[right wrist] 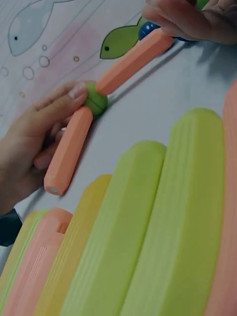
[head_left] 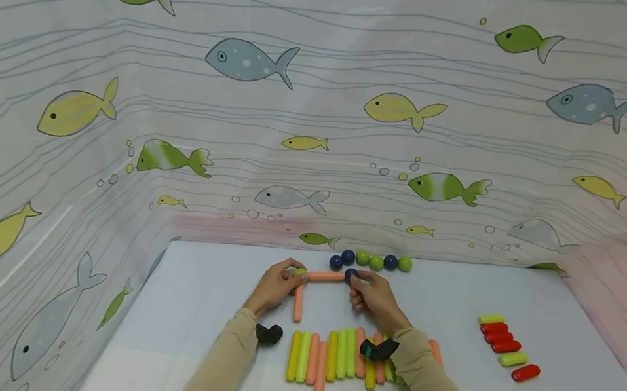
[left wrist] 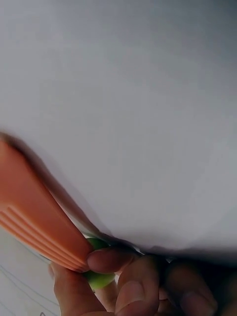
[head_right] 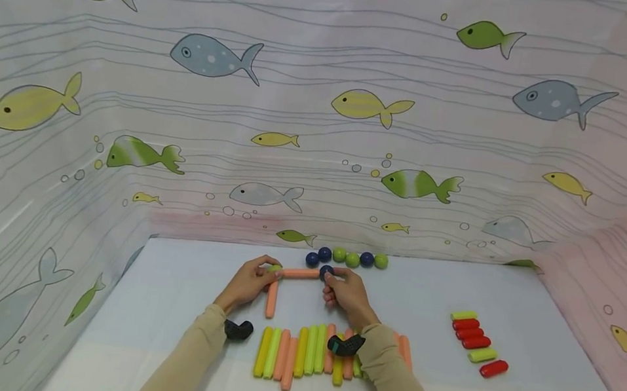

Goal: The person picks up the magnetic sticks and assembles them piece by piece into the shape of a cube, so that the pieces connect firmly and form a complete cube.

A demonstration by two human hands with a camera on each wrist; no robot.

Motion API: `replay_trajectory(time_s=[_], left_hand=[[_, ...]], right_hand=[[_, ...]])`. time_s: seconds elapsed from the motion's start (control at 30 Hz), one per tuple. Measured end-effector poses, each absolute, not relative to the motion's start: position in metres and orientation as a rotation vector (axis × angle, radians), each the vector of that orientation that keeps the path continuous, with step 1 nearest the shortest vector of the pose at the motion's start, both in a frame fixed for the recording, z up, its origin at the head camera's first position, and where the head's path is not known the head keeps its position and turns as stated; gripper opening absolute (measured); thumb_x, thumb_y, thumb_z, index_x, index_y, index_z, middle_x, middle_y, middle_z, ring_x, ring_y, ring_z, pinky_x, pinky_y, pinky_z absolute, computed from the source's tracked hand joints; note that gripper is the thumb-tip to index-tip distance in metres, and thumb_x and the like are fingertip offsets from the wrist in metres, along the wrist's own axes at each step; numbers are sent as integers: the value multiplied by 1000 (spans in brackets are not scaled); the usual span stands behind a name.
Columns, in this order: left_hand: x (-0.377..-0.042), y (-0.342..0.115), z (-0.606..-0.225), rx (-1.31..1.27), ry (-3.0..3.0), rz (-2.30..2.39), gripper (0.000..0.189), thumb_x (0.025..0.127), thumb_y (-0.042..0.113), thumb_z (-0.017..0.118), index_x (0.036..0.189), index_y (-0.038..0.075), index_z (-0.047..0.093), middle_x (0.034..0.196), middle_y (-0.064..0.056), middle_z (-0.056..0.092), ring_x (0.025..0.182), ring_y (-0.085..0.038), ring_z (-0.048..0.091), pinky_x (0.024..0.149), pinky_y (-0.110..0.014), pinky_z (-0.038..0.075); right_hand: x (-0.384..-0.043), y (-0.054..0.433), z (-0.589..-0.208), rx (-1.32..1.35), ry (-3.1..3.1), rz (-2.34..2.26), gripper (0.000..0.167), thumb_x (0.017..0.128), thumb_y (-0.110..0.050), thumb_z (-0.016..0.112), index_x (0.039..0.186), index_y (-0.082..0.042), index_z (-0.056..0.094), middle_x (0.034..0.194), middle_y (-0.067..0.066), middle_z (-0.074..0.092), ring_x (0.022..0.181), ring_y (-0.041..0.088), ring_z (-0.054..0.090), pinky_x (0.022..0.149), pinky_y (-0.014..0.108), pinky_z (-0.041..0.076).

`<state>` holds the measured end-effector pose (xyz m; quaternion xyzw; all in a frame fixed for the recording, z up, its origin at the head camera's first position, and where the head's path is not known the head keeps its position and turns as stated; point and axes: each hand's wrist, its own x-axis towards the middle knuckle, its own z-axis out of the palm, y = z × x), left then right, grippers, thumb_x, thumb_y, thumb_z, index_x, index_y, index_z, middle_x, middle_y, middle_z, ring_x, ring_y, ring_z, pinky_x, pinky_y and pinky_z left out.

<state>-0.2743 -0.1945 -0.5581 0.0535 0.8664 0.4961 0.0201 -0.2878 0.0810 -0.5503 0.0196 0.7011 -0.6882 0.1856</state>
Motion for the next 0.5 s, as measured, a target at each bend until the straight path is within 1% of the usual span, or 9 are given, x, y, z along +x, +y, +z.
replay_trajectory(time_s=[0.07,0.13,0.2,0.27,0.37,0.43,0.5], left_hand=[[-275,-194,-556,171,2675,1547,32,103,36,71,127,14,70,61,5,50,52,-8,41,49,-24,32],[-276,-195,-555,176,2672,1546,32,104,36,70,127,15,70,60,5,50,51,-8,40,49,-23,31],[-277,-195,-554,175,2668,1547,31,104,35,70,127,15,70,59,6,51,50,-8,40,48,-24,31],[-278,-196,-553,161,2669,1549,30,103,34,71,126,16,71,59,5,51,50,-9,40,48,-24,30],[-279,-196,-553,139,2674,1547,29,103,34,71,126,16,71,59,4,51,51,-11,40,49,-25,30],[-279,-197,-554,138,2672,1538,30,103,34,71,127,15,71,59,5,52,51,-11,40,49,-25,30],[-278,-197,-555,145,2662,1528,32,104,35,70,128,14,70,59,5,53,52,-10,41,50,-25,30]], right_hand=[[-288,80,-549,93,1976,-1953,59,106,-21,67,153,2,41,80,6,66,63,11,57,57,25,50],[-287,80,-548,126,1983,-1964,61,104,-22,70,149,2,38,77,5,64,60,11,55,56,25,48],[-286,78,-548,151,2052,-1922,55,102,-25,73,139,0,40,72,2,60,57,10,51,54,25,45],[-285,74,-548,135,2148,-1847,45,101,-30,74,122,-2,45,65,0,54,54,11,46,52,25,40],[-279,67,-546,67,2319,-1693,39,98,-38,76,103,-8,51,62,-4,46,54,11,40,54,26,35],[-272,63,-544,12,2398,-1624,37,97,-41,77,95,-11,56,63,-3,45,55,12,40,55,27,33],[-260,58,-541,-44,2476,-1539,35,95,-45,79,94,-14,62,66,-3,47,58,13,42,56,27,34]])
